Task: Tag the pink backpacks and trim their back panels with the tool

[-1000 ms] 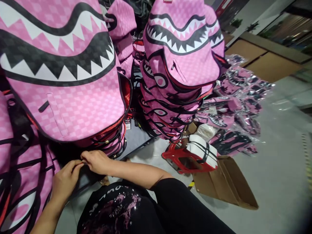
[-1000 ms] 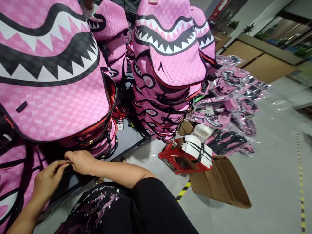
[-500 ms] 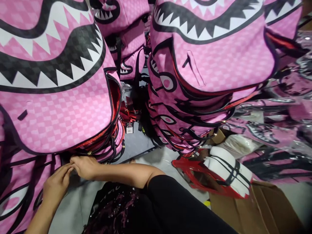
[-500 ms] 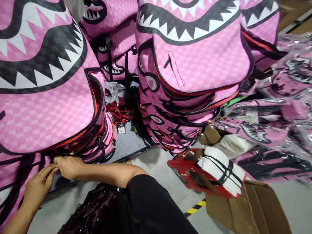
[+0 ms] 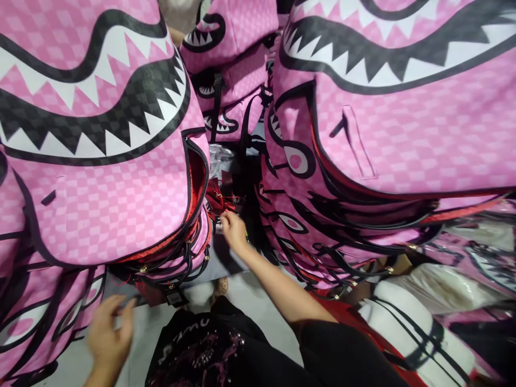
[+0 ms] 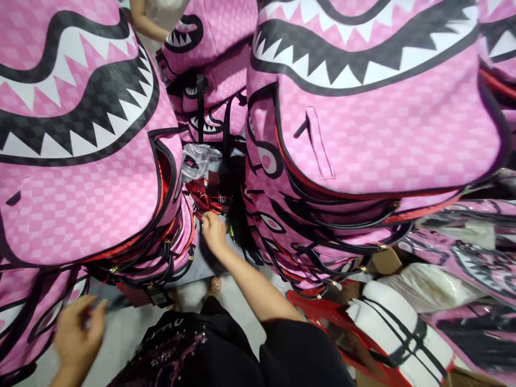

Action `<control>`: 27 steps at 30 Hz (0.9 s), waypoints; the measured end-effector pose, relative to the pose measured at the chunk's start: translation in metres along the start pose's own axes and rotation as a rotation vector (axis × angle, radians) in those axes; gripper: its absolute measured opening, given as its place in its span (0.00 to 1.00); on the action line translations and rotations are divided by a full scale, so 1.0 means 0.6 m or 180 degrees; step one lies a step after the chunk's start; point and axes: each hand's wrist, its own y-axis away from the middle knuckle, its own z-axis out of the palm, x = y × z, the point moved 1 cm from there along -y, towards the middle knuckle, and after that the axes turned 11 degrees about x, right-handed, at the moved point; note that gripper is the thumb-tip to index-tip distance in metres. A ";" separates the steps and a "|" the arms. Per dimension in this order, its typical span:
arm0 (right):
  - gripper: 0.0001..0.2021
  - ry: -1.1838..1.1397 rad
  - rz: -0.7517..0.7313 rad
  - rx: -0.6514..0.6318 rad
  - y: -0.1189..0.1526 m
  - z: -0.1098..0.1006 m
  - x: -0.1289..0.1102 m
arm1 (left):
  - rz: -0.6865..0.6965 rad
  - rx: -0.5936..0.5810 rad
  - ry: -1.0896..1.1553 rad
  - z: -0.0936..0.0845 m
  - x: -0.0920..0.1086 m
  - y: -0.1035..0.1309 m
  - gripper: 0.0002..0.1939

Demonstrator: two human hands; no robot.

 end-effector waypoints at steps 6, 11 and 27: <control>0.12 0.0463 0.0726 0.0228 -0.149 0.041 0.078 | -0.0368 -0.1103 0.1886 0.210 0.265 -0.091 0.13; 0.13 0.0649 0.0612 0.0061 -0.150 0.044 0.095 | -0.1157 -0.0724 0.1760 0.412 0.366 -0.231 0.17; 0.08 0.0089 0.0357 0.0406 -0.126 -0.046 0.150 | -0.1725 -0.0407 0.1503 0.527 0.373 -0.316 0.15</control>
